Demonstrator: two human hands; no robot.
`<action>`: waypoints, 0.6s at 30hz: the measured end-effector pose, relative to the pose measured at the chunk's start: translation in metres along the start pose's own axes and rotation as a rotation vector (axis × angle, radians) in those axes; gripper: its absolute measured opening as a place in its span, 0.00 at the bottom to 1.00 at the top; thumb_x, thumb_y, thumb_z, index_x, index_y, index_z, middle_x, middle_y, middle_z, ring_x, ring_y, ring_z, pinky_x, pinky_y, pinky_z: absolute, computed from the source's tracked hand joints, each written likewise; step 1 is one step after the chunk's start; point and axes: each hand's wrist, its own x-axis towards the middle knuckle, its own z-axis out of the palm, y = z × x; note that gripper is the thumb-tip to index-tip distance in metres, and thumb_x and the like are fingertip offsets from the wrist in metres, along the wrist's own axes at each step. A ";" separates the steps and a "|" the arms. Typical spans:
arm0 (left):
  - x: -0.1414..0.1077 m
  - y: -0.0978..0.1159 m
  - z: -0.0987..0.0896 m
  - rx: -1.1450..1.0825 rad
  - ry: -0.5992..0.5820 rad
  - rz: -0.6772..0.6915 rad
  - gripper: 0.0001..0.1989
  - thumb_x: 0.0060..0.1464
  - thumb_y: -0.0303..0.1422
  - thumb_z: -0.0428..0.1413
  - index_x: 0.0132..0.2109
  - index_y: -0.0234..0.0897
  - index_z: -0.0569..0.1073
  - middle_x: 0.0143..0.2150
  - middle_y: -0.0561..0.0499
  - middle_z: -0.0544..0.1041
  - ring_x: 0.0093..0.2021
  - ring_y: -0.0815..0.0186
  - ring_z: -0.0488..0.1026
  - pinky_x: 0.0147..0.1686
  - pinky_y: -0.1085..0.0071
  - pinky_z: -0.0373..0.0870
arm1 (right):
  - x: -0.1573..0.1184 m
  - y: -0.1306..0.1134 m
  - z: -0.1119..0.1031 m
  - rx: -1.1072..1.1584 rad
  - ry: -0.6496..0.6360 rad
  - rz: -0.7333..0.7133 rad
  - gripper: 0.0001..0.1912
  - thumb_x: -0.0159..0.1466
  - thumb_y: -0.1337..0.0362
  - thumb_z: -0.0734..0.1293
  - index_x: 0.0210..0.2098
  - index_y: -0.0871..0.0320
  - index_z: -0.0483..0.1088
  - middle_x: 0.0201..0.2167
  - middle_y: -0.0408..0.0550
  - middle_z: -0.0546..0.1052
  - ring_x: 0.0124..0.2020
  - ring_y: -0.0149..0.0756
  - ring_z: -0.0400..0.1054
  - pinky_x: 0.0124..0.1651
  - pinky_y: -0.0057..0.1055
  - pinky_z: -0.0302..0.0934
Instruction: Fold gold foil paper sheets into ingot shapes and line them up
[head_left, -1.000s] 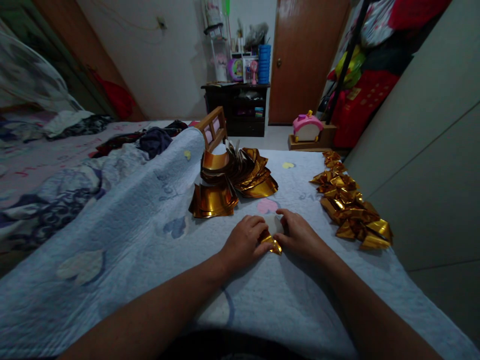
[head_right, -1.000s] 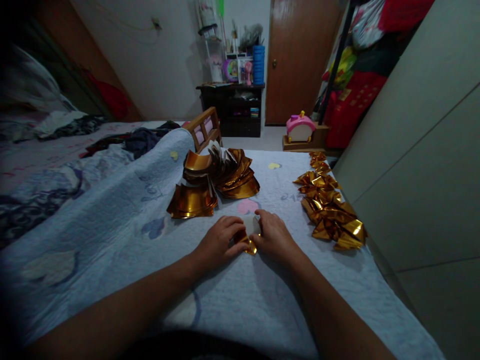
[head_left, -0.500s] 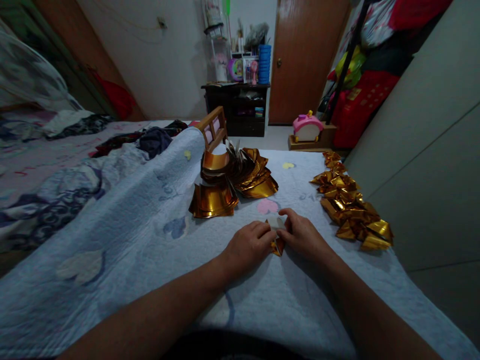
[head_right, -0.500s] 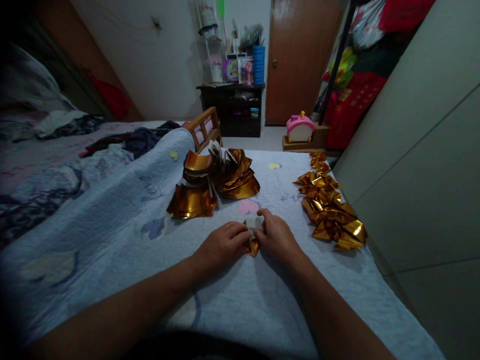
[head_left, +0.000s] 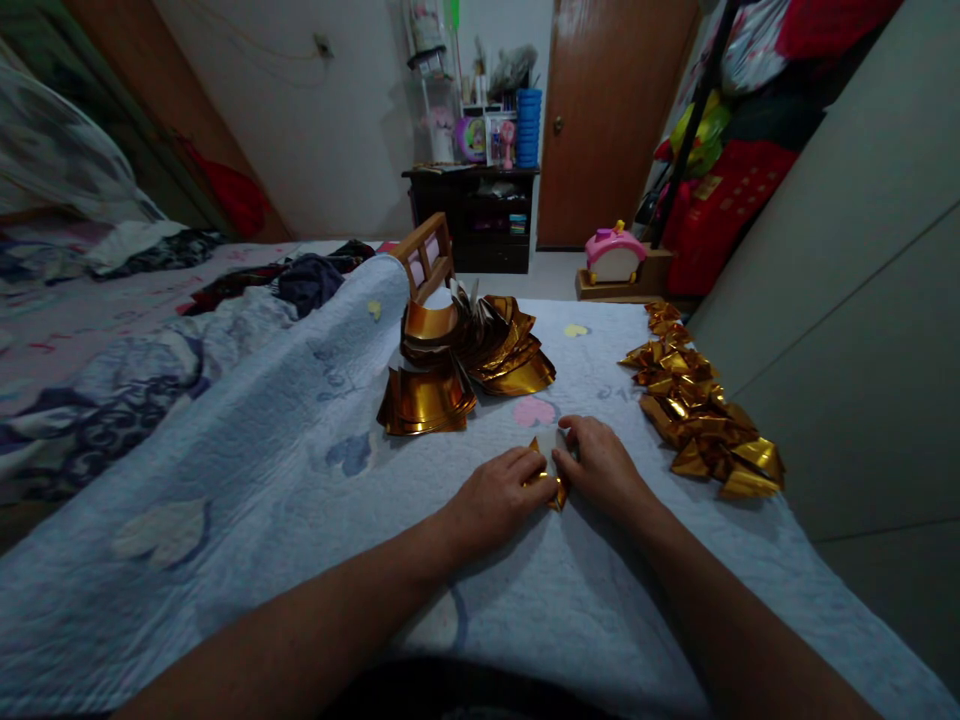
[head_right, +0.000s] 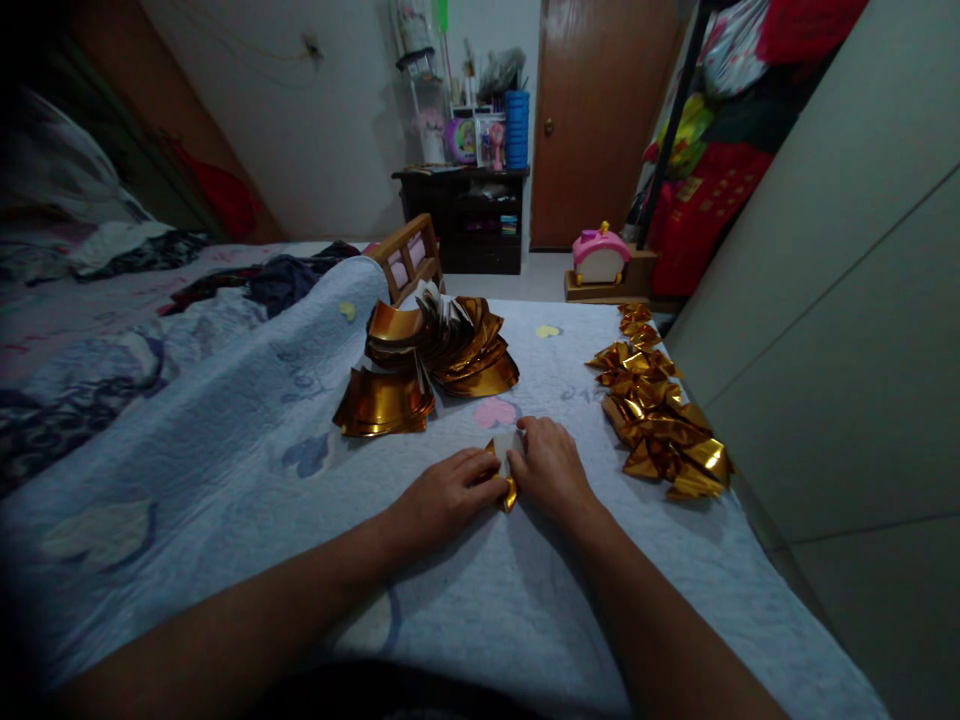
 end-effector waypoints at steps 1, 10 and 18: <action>0.000 0.000 0.000 -0.002 0.003 0.003 0.08 0.67 0.31 0.52 0.50 0.38 0.73 0.47 0.47 0.74 0.50 0.61 0.71 0.51 0.65 0.73 | 0.001 -0.001 0.001 -0.030 -0.002 0.002 0.15 0.63 0.65 0.67 0.48 0.61 0.71 0.41 0.54 0.75 0.44 0.44 0.67 0.48 0.36 0.57; 0.001 -0.001 0.001 -0.025 0.012 0.016 0.08 0.66 0.31 0.52 0.48 0.37 0.74 0.49 0.46 0.75 0.53 0.60 0.70 0.52 0.66 0.72 | 0.008 -0.004 0.003 -0.102 0.033 -0.016 0.07 0.64 0.66 0.65 0.41 0.59 0.72 0.42 0.55 0.72 0.45 0.46 0.64 0.48 0.37 0.56; 0.004 0.001 0.002 -0.207 -0.035 -0.134 0.12 0.68 0.33 0.48 0.50 0.39 0.75 0.50 0.46 0.75 0.51 0.59 0.69 0.52 0.62 0.66 | 0.015 -0.001 0.005 0.150 0.044 0.019 0.14 0.58 0.72 0.65 0.45 0.60 0.68 0.32 0.46 0.72 0.35 0.39 0.65 0.40 0.33 0.56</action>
